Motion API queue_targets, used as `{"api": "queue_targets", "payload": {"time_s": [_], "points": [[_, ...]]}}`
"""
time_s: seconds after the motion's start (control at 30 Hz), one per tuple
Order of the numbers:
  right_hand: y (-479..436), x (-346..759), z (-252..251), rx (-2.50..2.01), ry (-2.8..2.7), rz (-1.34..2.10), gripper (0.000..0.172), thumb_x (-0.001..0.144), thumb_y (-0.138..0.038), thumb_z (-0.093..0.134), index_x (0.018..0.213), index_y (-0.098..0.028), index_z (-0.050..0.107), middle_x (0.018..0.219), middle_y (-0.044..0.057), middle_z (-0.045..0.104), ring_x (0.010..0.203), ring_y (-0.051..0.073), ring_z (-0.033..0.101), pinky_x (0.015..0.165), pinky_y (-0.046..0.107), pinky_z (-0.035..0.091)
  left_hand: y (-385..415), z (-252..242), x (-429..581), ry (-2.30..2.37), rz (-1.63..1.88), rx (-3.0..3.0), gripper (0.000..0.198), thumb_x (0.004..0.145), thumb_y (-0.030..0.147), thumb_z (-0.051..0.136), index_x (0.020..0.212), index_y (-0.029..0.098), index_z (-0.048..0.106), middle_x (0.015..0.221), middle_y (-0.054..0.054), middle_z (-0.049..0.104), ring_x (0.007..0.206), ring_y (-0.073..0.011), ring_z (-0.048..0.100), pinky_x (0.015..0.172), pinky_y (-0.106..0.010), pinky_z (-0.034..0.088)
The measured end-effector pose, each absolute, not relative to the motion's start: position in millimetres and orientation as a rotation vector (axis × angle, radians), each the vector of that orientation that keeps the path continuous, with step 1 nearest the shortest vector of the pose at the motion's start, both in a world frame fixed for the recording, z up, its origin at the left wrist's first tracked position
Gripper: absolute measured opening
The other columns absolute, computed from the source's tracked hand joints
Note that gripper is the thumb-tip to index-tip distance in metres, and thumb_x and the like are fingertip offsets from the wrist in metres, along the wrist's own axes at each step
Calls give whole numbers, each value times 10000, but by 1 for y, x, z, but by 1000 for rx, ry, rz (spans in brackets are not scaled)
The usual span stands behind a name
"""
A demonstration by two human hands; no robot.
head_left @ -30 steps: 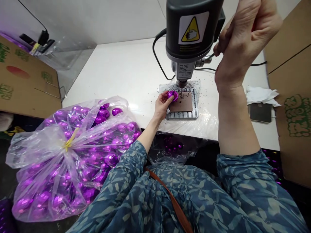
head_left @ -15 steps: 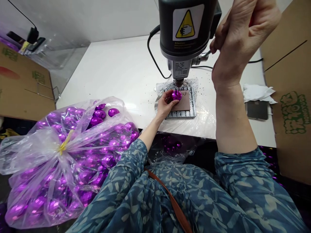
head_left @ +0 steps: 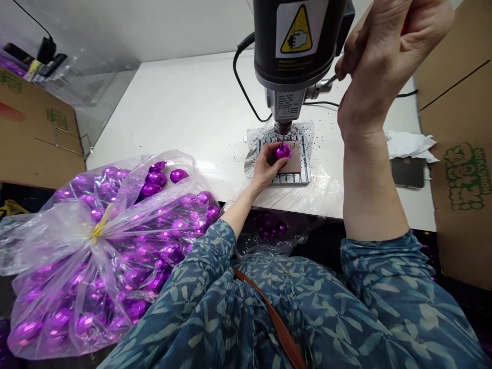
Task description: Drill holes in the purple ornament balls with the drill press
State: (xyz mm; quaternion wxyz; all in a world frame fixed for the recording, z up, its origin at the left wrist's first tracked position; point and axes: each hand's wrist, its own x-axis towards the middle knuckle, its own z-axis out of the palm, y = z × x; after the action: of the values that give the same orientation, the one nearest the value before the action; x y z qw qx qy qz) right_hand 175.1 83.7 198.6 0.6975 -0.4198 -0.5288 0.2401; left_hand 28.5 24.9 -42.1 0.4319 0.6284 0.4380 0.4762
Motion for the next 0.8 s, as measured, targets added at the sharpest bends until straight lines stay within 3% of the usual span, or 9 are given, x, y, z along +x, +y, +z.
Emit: {"api": "queue_targets", "payload": {"time_s": [0.17,0.3,0.47,0.8], "points": [[80,173,190,-904,-1132,512,678,596,-826,481,718,-178,321,490,-76,249,417,-31,335,467,197,227,25,-37,27,1100,1168,1549,617,868,669,740,1278,247,556,1269,-106,695,1208,-252,694,1099,-470,568],[70,169,177,-868,-1089,429,678,726,-754,530,641,-169,198,482,-53,202,425,-47,310,496,186,202,24,-36,28,1095,1174,1539,623,851,692,742,1259,255,564,1265,-107,702,1193,-250,703,1086,-475,579],[60,168,163,-866,-1040,388,768,750,-750,541,640,-130,101,490,-43,167,436,-70,295,518,164,204,25,-36,28,1105,1164,1564,617,867,694,723,1273,259,560,1263,-93,694,1226,-249,679,1098,-462,557],[61,169,135,-788,-1036,335,740,868,-650,540,702,-141,29,499,-43,102,454,-77,237,522,143,209,24,-36,28,1099,1161,1578,598,884,688,706,1280,261,567,1277,-93,680,1221,-252,669,1098,-468,543]]}}
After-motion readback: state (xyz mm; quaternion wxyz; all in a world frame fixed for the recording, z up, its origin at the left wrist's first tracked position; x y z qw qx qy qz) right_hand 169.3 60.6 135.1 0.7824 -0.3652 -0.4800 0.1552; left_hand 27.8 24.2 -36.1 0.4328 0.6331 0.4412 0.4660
